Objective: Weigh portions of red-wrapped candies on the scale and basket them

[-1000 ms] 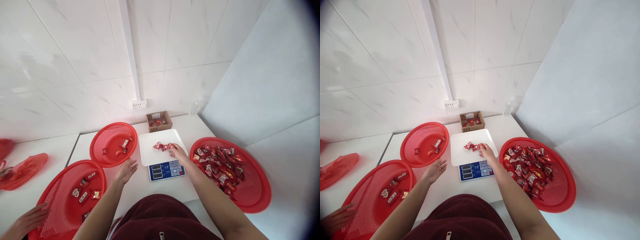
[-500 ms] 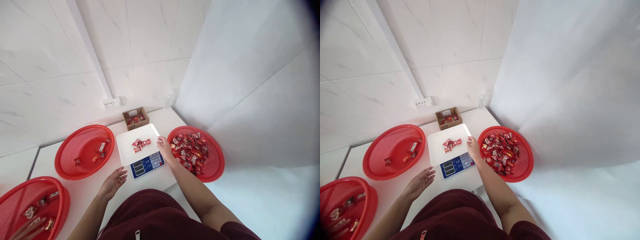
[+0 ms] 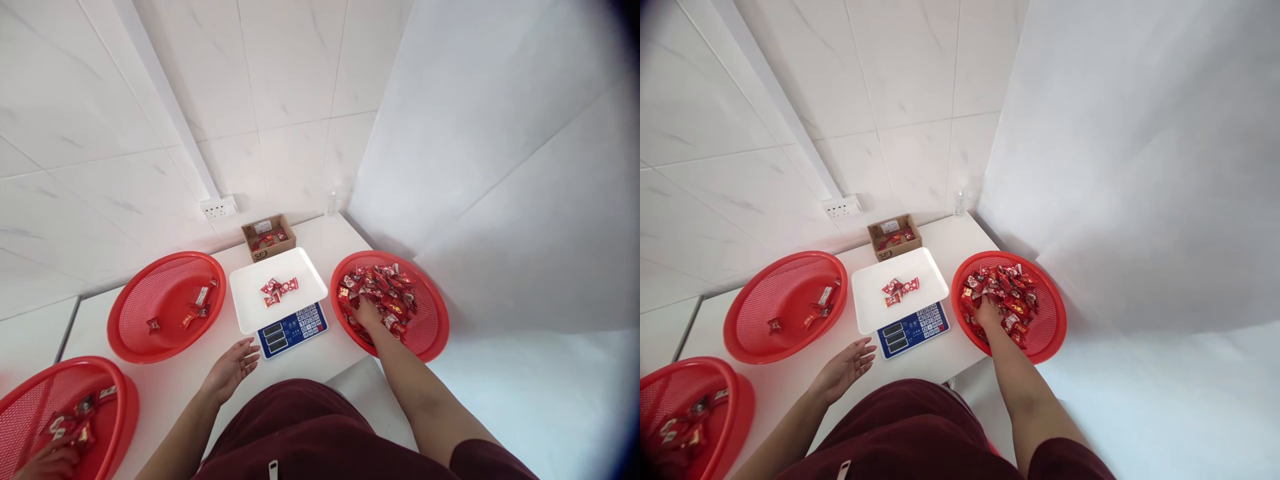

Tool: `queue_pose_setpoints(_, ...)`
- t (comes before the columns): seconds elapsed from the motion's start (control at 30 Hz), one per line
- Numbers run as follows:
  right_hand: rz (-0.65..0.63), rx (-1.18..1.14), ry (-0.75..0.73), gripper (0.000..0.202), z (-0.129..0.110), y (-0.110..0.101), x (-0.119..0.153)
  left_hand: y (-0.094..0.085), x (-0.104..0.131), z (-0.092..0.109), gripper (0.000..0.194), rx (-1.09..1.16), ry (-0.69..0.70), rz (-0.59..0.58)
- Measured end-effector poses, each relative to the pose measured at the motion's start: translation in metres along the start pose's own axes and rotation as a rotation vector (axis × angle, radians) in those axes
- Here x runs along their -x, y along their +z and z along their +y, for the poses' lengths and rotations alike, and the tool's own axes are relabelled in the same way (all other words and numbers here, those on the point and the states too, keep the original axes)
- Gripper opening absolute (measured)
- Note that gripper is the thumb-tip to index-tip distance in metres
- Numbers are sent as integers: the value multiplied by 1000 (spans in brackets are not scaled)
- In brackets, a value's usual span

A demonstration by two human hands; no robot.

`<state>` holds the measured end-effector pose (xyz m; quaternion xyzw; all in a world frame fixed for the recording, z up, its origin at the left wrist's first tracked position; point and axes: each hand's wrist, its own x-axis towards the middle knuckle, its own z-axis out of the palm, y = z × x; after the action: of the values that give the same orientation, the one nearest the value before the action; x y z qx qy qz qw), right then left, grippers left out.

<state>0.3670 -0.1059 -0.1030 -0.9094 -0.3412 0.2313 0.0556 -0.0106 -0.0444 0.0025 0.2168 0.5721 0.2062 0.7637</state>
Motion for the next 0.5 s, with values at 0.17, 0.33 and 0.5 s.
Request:
queue_pose_setpoints(0.17, 16, 50, -32, 48, 19, -8, 12, -2, -1, -1, 15, -8, 8, 8)
queue_pose_setpoints(0.33, -5, 82, -110, 48, 40, -13, 20, -3, -1, -9, 14, -1, -17, 41)
queue_pose_setpoints(0.5, -15, 73, -124, 39, 41, -16, 14, 1, -2, -15, 15, 4, -26, 34)
